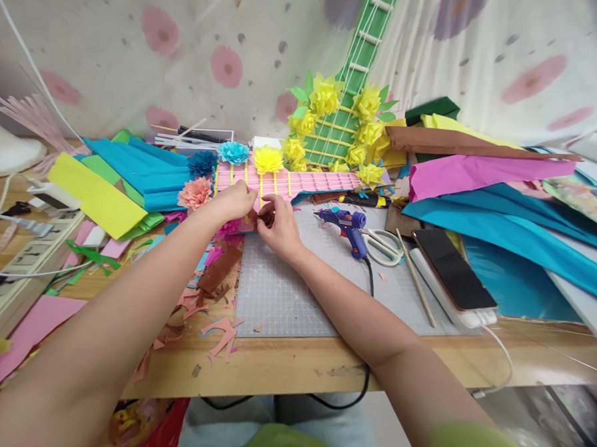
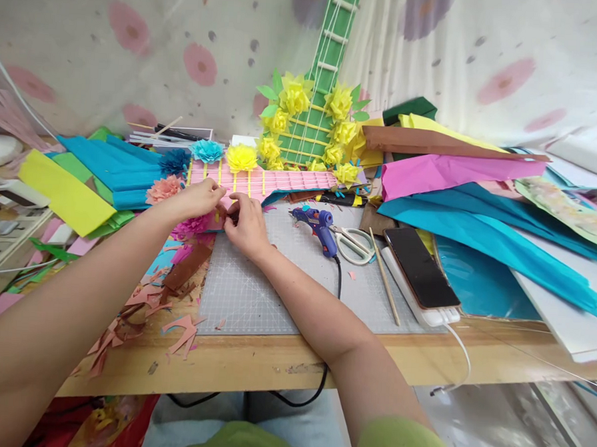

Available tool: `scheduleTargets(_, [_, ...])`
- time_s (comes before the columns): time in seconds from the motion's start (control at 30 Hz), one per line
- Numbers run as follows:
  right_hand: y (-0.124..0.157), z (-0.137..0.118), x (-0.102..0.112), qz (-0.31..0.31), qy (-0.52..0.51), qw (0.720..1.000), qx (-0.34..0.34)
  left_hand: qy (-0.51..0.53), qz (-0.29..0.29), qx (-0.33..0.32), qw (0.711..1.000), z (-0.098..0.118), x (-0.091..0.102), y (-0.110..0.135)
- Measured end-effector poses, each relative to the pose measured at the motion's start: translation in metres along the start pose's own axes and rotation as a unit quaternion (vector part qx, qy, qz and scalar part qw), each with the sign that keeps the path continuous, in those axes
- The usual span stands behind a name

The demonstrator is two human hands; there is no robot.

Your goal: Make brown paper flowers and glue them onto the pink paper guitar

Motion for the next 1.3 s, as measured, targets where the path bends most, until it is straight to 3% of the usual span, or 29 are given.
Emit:
scheduleTargets(0.1, [-0.003,-0.006,0.012,0.021,-0.004,1.000,0.007,0.031,-0.028,0.008,0.999,-0.001,0.000,0.009])
scheduleTargets(0.17, [-0.006,-0.008,0.025,0.039,-0.010,0.999,0.007,0.079,-0.010,0.009,0.997,-0.002,0.007,0.014])
scheduleTargets(0.37, [-0.012,-0.009,0.082,0.088,-0.021,0.996,0.015,0.190,0.147,0.005,0.971,-0.010,0.042,0.030])
scheduleTargets(0.5, [-0.010,0.001,0.135,0.129,-0.006,0.991,0.022,0.205,0.279,-0.052,0.937,0.008,0.055,0.060])
scheduleTargets(0.57, [-0.004,0.012,0.159,0.158,0.004,0.987,0.018,0.181,0.315,-0.091,0.927,0.025,0.048,0.078])
scheduleTargets(0.63, [0.007,0.030,0.176,0.184,0.005,0.983,-0.002,0.145,0.274,-0.156,0.938,0.049,0.023,0.088])
scheduleTargets(0.73, [0.029,0.065,0.185,0.202,-0.007,0.977,-0.063,0.086,0.116,-0.315,0.938,0.088,-0.038,0.099])
scheduleTargets(0.8, [0.043,0.083,0.180,0.187,-0.009,0.977,-0.102,0.063,0.058,-0.343,0.936,0.092,-0.070,0.102])
scheduleTargets(0.87, [0.052,0.095,0.171,0.157,-0.015,0.978,-0.134,0.066,0.043,-0.325,0.943,0.085,-0.087,0.100])
scheduleTargets(1.0, [0.057,0.097,0.158,0.110,-0.015,0.980,-0.167,0.076,0.037,-0.288,0.954,0.072,-0.100,0.095])
scheduleTargets(1.3, [0.060,0.096,0.148,0.063,0.009,0.976,-0.207,0.097,0.057,-0.249,0.962,0.064,-0.099,0.086])
Point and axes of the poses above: each hand's wrist, its own y-axis away from the middle knuckle, its own x-axis out of the back of the hand, z = x × y, the point moved 9 cm from there along -y, towards the middle knuckle
